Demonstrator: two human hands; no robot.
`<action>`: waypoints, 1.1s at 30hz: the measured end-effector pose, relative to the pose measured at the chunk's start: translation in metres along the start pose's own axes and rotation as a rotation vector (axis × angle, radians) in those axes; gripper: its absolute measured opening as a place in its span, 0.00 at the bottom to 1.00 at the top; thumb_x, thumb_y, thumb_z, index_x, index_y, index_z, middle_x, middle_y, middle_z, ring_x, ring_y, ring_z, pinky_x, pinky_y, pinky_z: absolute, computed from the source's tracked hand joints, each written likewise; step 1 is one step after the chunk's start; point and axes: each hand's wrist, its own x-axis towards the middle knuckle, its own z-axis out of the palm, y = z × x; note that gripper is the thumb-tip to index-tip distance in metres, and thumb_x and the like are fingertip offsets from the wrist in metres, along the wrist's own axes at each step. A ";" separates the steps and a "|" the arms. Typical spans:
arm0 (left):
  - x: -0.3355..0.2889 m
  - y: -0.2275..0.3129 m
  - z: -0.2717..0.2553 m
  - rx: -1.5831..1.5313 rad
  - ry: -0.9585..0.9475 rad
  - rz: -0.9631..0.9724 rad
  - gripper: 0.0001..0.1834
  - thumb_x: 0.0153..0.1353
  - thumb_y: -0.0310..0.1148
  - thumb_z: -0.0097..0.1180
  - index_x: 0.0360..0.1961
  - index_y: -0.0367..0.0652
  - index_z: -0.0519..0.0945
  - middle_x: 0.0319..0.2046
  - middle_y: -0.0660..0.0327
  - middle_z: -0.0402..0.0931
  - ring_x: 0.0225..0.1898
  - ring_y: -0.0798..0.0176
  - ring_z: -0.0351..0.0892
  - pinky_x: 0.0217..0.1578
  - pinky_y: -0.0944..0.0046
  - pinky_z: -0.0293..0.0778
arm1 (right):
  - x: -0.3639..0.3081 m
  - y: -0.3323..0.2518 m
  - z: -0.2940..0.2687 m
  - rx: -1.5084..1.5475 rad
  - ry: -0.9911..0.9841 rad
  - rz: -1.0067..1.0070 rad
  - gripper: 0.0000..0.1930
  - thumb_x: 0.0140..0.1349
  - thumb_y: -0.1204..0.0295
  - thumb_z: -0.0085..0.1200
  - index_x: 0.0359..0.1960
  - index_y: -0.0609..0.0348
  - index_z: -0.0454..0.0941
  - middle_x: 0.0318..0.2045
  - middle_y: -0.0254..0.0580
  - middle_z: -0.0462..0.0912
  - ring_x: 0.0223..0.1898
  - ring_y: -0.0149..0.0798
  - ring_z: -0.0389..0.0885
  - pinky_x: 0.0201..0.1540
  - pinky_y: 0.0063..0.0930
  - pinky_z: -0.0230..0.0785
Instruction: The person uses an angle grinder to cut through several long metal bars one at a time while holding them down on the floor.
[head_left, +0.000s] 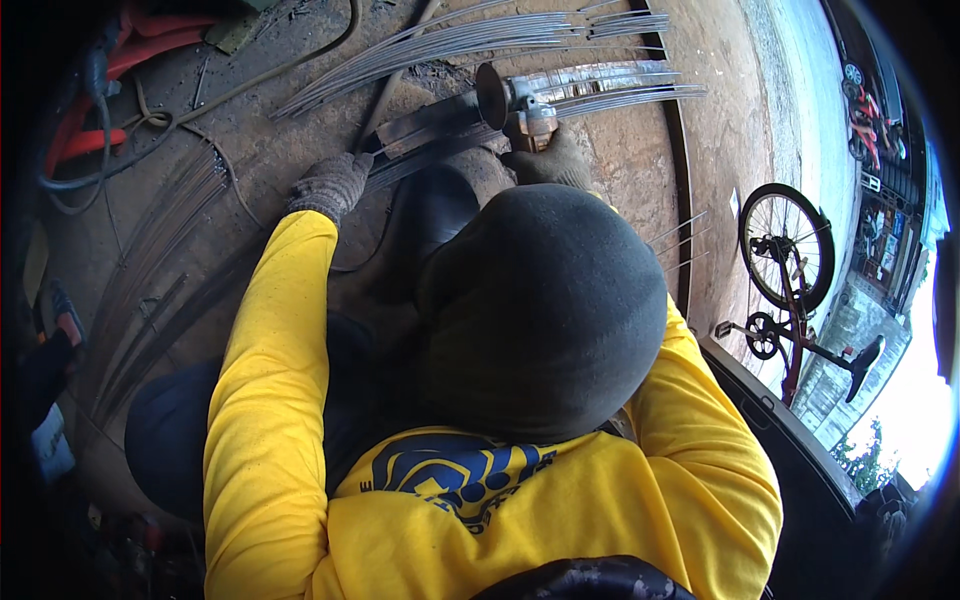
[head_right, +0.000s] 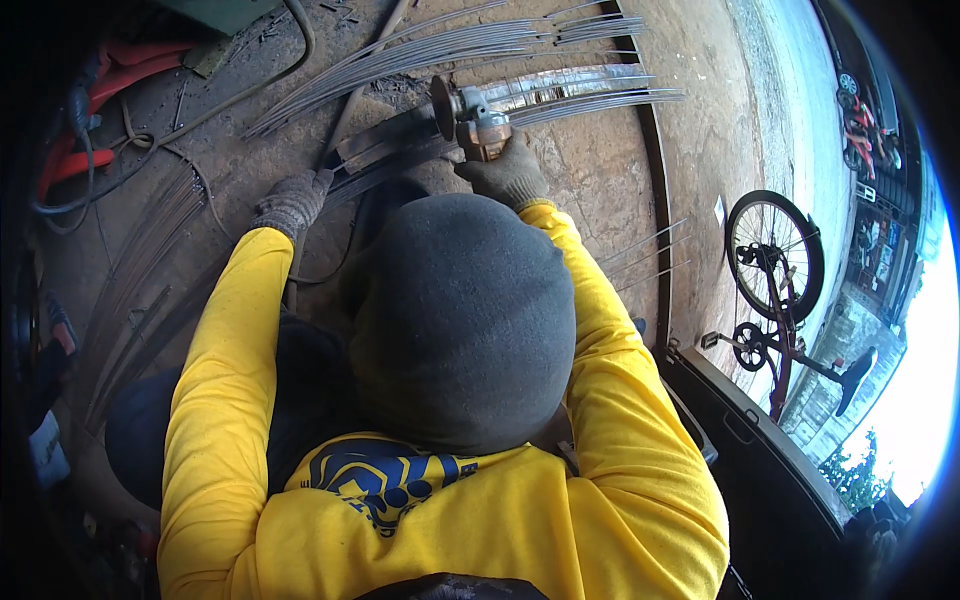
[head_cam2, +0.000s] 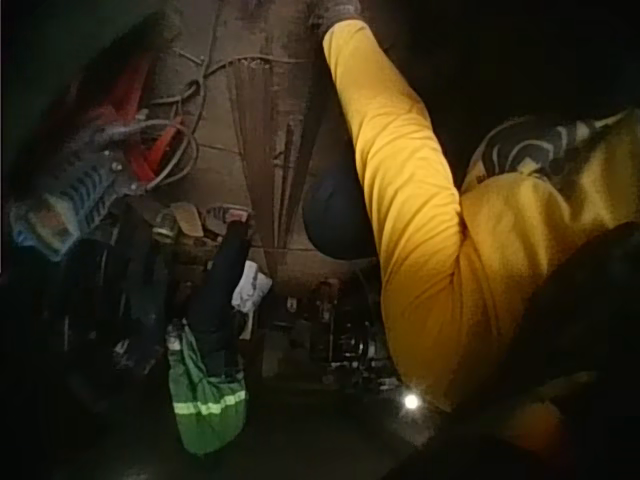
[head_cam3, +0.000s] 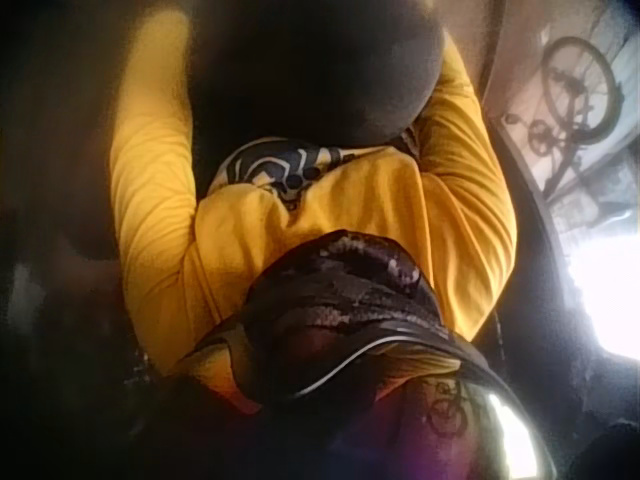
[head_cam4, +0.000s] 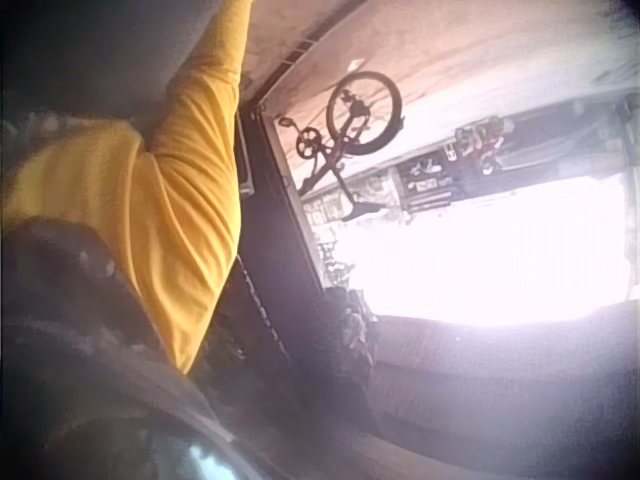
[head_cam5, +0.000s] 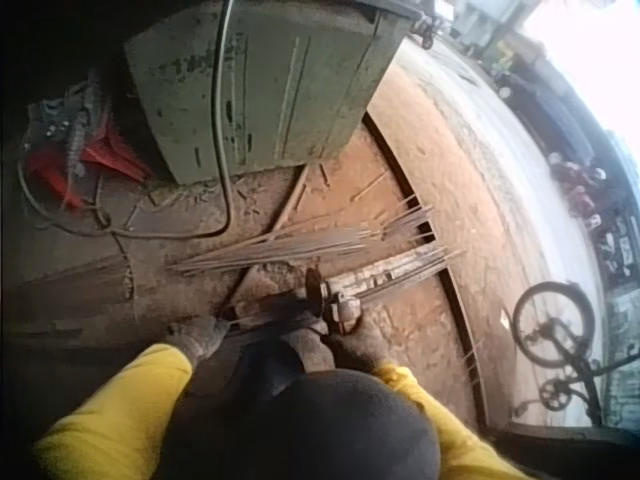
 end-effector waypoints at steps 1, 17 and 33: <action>-0.002 0.000 -0.001 -0.007 0.004 -0.002 0.36 0.72 0.62 0.31 0.58 0.45 0.80 0.58 0.43 0.76 0.62 0.37 0.74 0.63 0.41 0.67 | -0.002 -0.001 -0.002 0.031 0.014 -0.004 0.50 0.41 0.53 0.75 0.63 0.66 0.65 0.55 0.61 0.80 0.57 0.57 0.81 0.61 0.45 0.72; -0.003 0.017 -0.003 -0.001 0.013 0.048 0.38 0.72 0.63 0.31 0.58 0.43 0.79 0.58 0.43 0.77 0.61 0.37 0.74 0.63 0.41 0.67 | -0.026 0.058 -0.007 0.210 0.142 0.006 0.49 0.38 0.51 0.76 0.61 0.64 0.67 0.50 0.59 0.83 0.52 0.56 0.83 0.57 0.46 0.74; -0.003 0.028 -0.011 -0.073 0.146 0.044 0.39 0.69 0.68 0.38 0.57 0.44 0.79 0.55 0.45 0.79 0.58 0.40 0.78 0.59 0.43 0.72 | -0.052 0.043 -0.019 0.158 0.145 0.128 0.49 0.37 0.49 0.76 0.59 0.65 0.70 0.51 0.61 0.83 0.53 0.58 0.83 0.58 0.47 0.74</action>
